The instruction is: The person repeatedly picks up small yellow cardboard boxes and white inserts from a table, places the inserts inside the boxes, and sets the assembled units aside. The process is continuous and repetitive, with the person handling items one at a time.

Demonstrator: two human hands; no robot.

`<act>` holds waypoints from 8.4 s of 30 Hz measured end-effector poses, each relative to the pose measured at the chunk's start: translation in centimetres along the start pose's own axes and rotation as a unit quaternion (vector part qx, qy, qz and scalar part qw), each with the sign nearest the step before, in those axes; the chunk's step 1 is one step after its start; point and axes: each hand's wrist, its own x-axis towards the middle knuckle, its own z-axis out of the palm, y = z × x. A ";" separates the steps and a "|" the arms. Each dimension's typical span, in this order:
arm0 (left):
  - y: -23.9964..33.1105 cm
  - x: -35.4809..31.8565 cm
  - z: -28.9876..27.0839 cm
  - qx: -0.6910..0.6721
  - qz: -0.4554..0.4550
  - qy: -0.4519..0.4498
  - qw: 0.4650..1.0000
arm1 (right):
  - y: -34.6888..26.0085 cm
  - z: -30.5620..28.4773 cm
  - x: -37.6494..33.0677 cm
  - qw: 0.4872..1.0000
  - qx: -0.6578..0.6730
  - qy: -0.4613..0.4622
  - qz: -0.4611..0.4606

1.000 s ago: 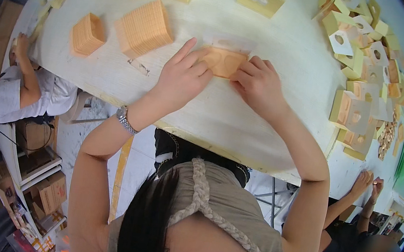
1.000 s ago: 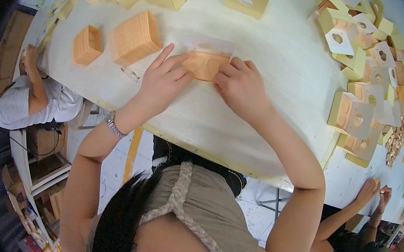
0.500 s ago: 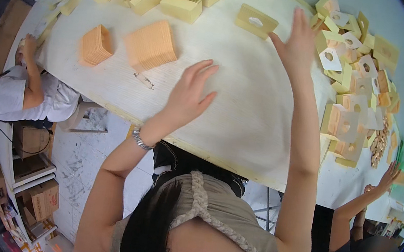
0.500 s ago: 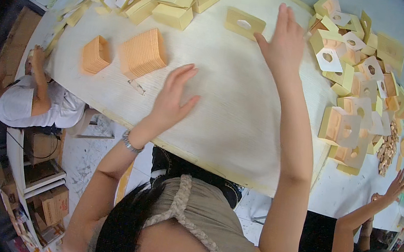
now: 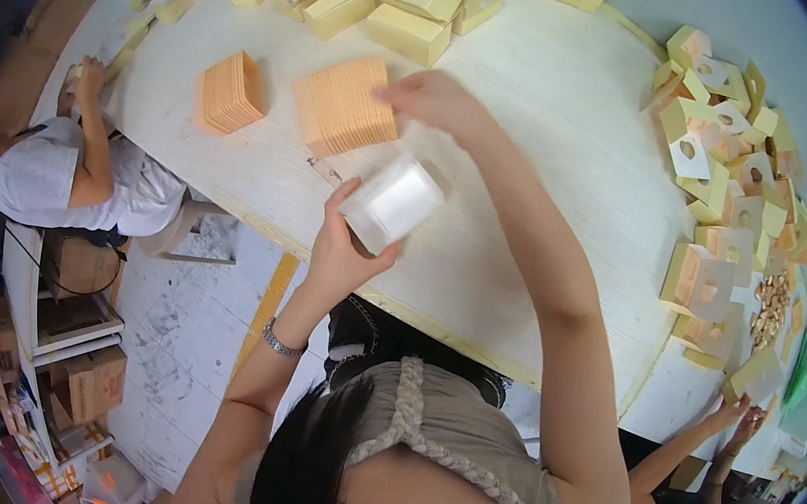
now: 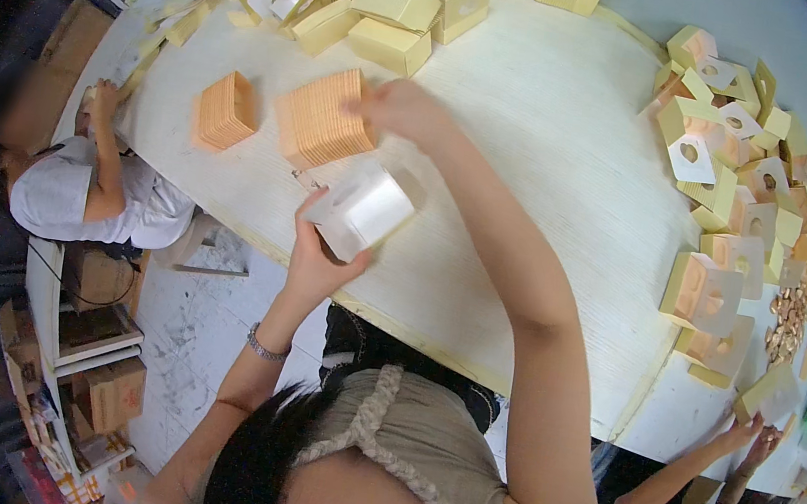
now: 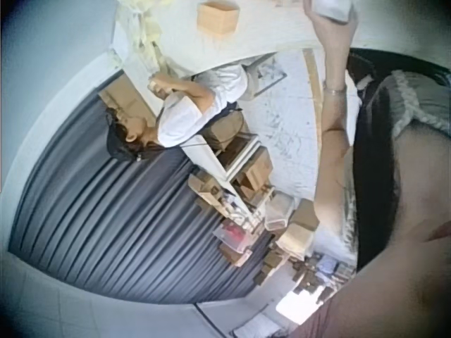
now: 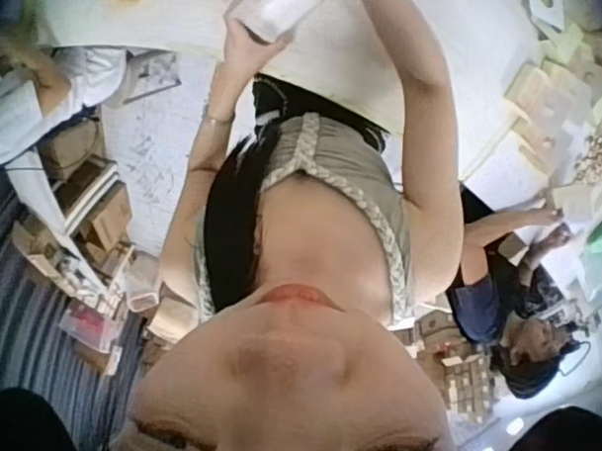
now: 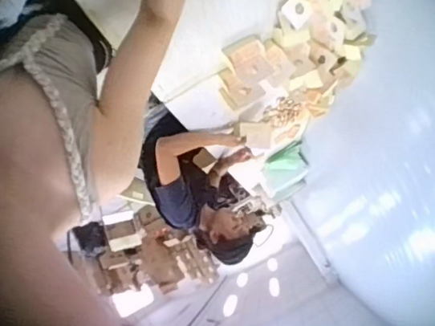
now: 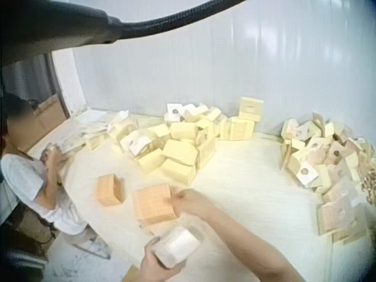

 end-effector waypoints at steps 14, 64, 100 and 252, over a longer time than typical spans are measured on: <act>0.1 4.5 -2.2 0.103 -0.008 -0.035 0.994 | 3.3 -4.8 1.0 0.962 0.267 -0.036 0.052; 1.4 8.6 3.1 0.090 0.056 -0.204 0.973 | 3.8 -7.9 -15.7 0.798 -0.515 -0.088 -0.300; 2.3 7.5 3.7 0.127 0.086 -0.215 0.964 | 6.6 -0.4 -18.1 0.729 -0.611 0.155 -0.268; -1.8 6.5 2.4 -0.226 0.056 -0.024 0.972 | 5.5 -4.9 -12.4 0.881 -0.337 0.320 -0.085</act>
